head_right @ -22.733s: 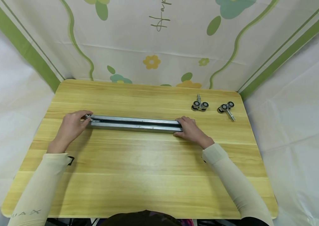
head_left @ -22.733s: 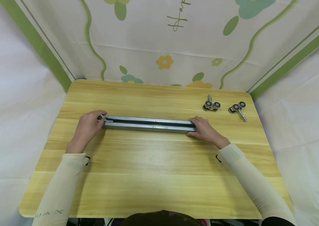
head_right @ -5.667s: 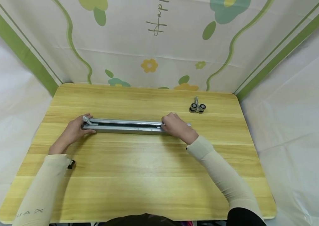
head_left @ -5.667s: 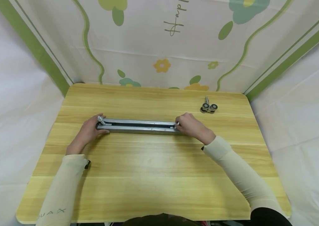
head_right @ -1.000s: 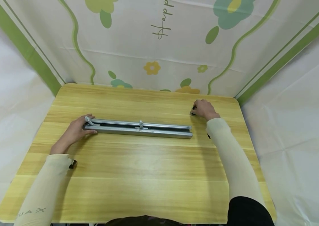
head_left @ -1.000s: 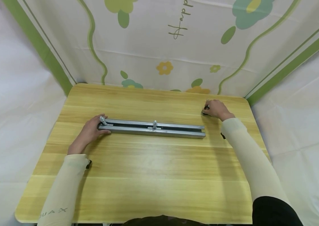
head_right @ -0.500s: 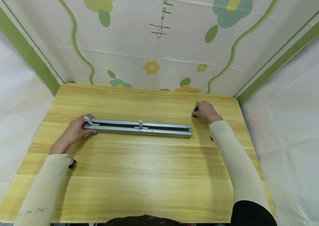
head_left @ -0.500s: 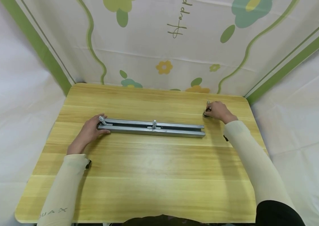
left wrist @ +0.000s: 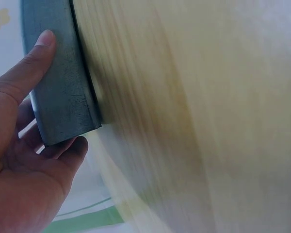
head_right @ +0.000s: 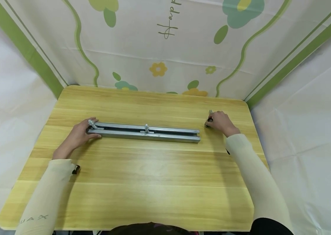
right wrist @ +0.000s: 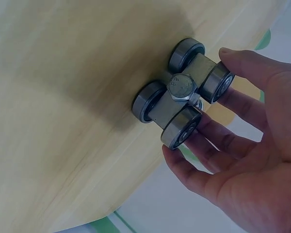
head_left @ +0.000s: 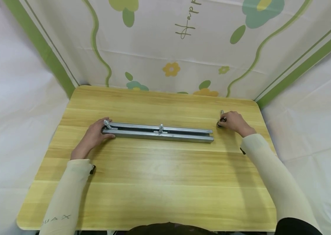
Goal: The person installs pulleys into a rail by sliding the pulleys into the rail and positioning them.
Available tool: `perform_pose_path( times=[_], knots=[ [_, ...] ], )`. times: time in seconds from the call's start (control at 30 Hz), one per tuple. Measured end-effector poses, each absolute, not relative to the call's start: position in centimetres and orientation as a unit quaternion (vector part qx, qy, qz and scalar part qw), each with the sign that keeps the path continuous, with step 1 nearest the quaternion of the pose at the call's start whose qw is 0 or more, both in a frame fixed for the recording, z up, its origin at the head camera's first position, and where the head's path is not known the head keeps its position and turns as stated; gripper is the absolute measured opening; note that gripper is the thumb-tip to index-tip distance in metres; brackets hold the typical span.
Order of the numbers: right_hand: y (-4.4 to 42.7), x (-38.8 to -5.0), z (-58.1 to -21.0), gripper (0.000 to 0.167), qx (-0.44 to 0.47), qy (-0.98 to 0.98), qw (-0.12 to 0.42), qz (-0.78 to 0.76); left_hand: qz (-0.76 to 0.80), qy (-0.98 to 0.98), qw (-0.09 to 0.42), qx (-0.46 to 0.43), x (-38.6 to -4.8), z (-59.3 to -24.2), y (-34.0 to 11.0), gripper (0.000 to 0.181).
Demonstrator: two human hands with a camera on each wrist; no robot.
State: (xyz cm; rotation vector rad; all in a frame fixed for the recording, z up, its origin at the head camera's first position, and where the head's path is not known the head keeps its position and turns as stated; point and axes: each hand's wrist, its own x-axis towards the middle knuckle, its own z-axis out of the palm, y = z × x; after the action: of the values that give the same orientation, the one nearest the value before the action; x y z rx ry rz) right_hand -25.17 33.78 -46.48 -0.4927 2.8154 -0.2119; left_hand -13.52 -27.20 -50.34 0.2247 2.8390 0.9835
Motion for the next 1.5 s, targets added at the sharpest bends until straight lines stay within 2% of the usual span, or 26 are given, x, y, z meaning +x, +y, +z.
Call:
perform_pose_path(
  times=[0.37, 0.57, 0.63, 1.0, 1.17, 1.3, 1.5],
  knots=[
    [35.1, -24.3, -46.5, 0.026, -0.167, 0.971, 0.153, -0.077, 0.327, 0.940, 0.075, 0.068, -13.8, -50.0, -27.5, 0.076],
    [35.7, -24.6, -45.5, 0.065, -0.117, 0.972, 0.170, -0.116, 0.326, 0.940, 0.078, 0.066, -13.9, -49.8, -27.5, 0.076],
    [35.9, -25.1, -45.0, 0.069, -0.102, 0.973, 0.168, -0.125, 0.329, 0.939, 0.078, 0.065, -13.9, -49.7, -27.5, 0.076],
    [36.4, -27.4, -44.0, 0.059, -0.103, 0.972, 0.188, -0.098, 0.328, 0.939, 0.076, 0.067, -13.7, -50.2, -27.7, 0.076],
    [36.0, -28.1, -45.2, 0.044, -0.107, 0.968, 0.201, -0.106, 0.328, 0.940, 0.070, 0.071, -13.6, -50.4, -27.7, 0.076],
    [36.0, -28.5, -46.1, 0.052, -0.096, 0.960, 0.230, -0.127, 0.324, 0.941, 0.063, 0.077, -13.6, -50.5, -27.5, 0.076],
    [36.1, -28.7, -47.0, 0.055, -0.080, 0.962, 0.228, -0.126, 0.325, 0.940, 0.061, 0.080, -13.7, -50.5, -27.3, 0.077]
  ],
)
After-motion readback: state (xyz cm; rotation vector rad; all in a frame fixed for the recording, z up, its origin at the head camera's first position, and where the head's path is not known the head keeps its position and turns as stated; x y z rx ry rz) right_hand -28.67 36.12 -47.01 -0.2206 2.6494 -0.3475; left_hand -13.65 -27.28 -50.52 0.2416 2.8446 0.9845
